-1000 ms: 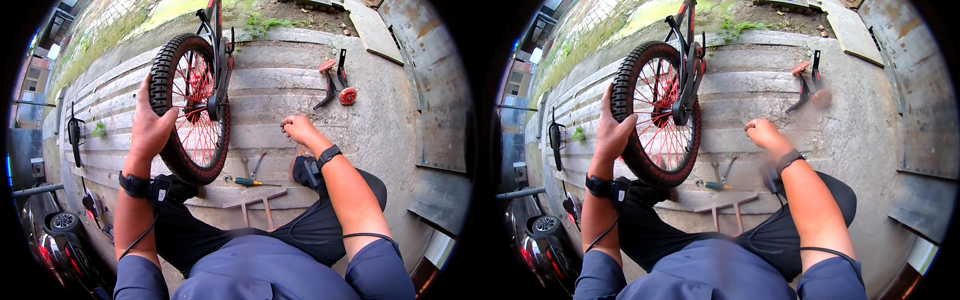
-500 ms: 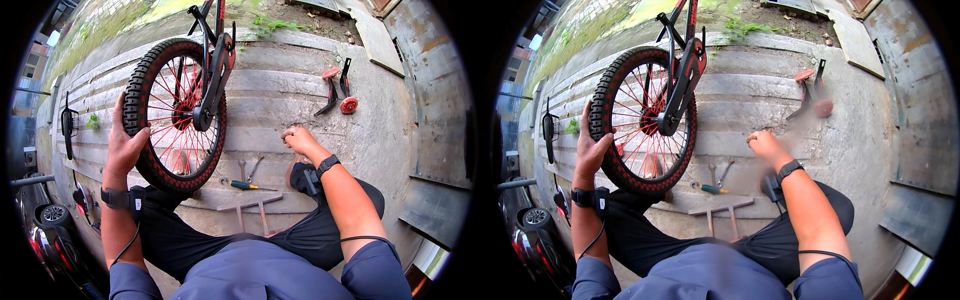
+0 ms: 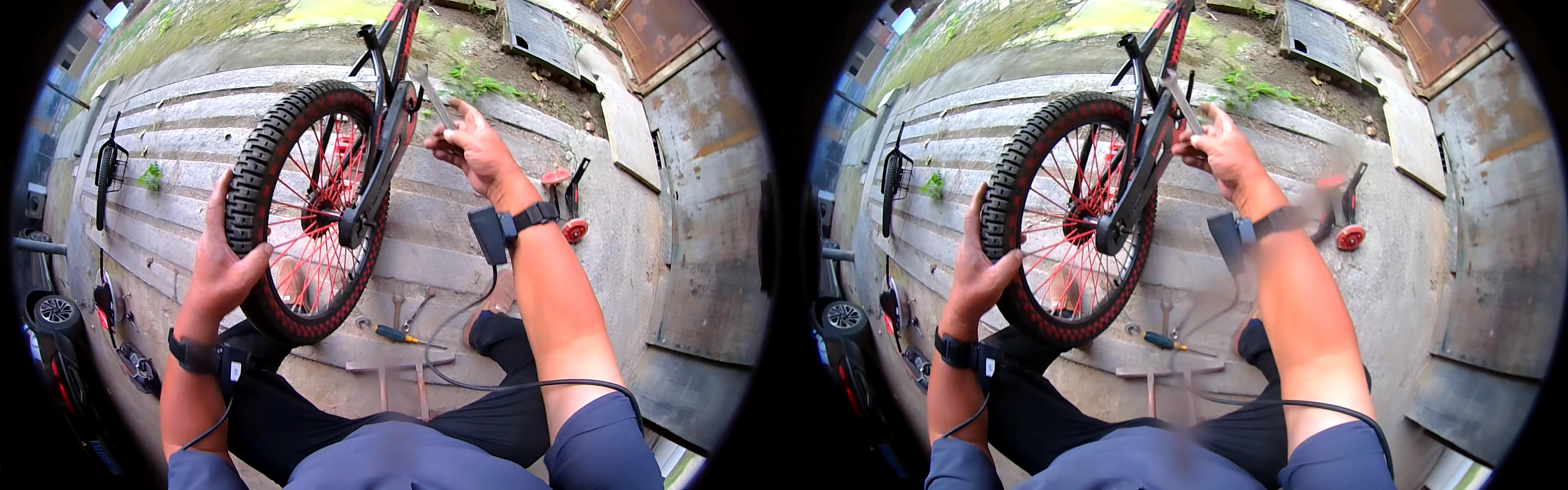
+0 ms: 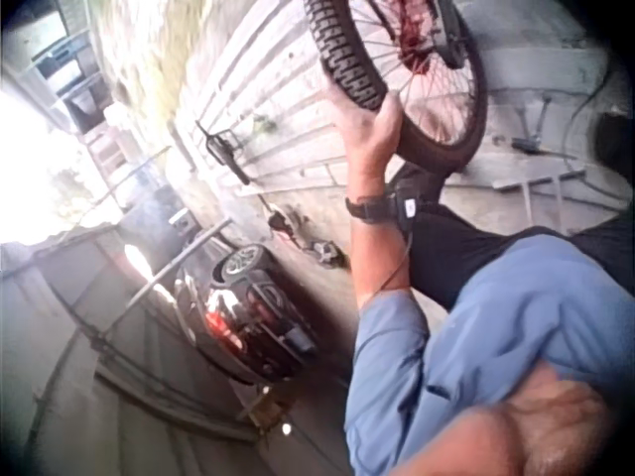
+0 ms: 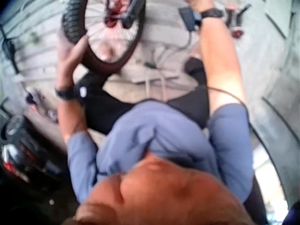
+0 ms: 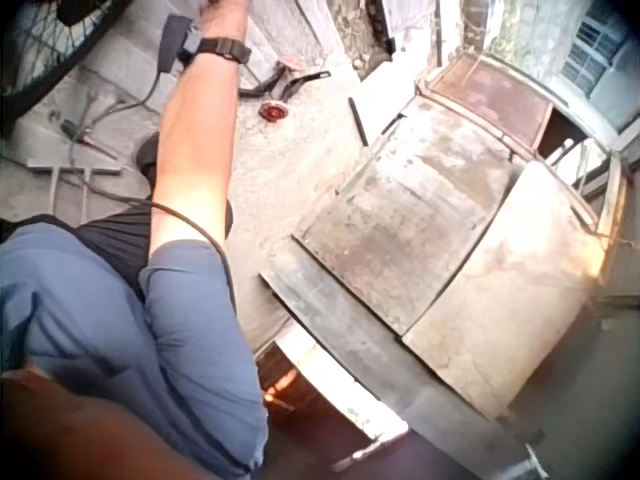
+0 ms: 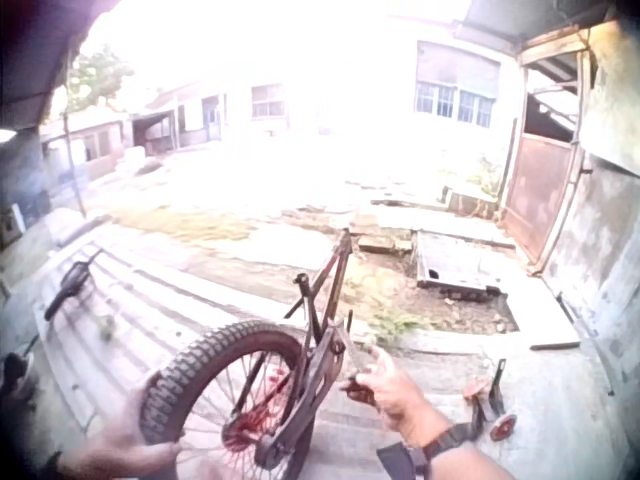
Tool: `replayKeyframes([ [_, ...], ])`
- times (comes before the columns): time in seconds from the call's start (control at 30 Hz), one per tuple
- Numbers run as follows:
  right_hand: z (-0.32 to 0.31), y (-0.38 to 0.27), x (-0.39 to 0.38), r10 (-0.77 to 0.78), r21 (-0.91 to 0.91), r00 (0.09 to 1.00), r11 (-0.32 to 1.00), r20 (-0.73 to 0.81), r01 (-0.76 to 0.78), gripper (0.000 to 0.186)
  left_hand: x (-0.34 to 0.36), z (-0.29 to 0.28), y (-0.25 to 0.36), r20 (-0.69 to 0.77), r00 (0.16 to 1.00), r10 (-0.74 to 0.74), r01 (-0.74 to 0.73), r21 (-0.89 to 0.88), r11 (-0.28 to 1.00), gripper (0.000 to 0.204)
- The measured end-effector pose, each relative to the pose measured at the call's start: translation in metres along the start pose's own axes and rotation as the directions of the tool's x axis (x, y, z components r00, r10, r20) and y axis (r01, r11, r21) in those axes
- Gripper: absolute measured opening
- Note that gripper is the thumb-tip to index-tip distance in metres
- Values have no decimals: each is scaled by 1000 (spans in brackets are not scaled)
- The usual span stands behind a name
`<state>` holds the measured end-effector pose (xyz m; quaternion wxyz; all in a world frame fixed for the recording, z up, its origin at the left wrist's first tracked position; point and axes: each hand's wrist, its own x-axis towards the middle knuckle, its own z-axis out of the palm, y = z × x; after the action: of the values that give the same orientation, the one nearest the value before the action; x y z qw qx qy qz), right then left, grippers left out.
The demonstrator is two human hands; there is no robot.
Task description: The person uses a wrench to tighten the axle nuts on the rear wheel of a bicycle. They then use a screwdriver to adjust the chain tension on the rear derailleur. The bicycle is positioned upside down on a concrete surface during the repair.
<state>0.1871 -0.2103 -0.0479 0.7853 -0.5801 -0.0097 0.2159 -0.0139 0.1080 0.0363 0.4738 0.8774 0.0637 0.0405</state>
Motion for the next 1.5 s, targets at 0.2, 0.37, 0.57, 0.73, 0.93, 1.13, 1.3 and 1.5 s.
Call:
replayKeyframes([
  [0.2, 28, -10, 75, -183, 503, 977, 858, 111, 104, 21, -4, -3, -11, 4, 999, 43, -43, 117, 992, 95],
  [0.37, 49, -1, 133, -53, 234, 996, 972, 72, 35, 16, -17, -11, -21, -2, 999, -46, 46, 26, 999, 100],
  [0.57, 72, -8, 192, -234, -233, 968, 950, -88, 209, 35, -15, -7, -13, -5, 973, -232, 220, -291, 931, 105],
  [0.73, 72, -21, 250, -369, -649, 929, 712, -21, 268, 42, -15, -12, -17, 27, 970, -242, 241, -259, 935, 105],
  [0.93, 75, -19, 290, -408, -841, 902, 431, 142, 327, 55, -19, -14, -26, 27, 979, -201, 202, -226, 953, 108],
  [1.13, 71, -13, 302, -314, -792, 928, 506, 201, 343, 51, -7, -17, -22, 55, 966, -253, 255, -373, 892, 107],
  [1.3, 80, -14, 305, -263, -868, 938, 381, 228, 318, 49, 2, -26, -21, 29, 935, -355, 339, -378, 862, 107],
  [1.5, 73, -15, 307, -263, -884, 938, 349, 227, 312, 61, 3, -35, -25, 39, 946, -321, 321, -234, 918, 104],
])
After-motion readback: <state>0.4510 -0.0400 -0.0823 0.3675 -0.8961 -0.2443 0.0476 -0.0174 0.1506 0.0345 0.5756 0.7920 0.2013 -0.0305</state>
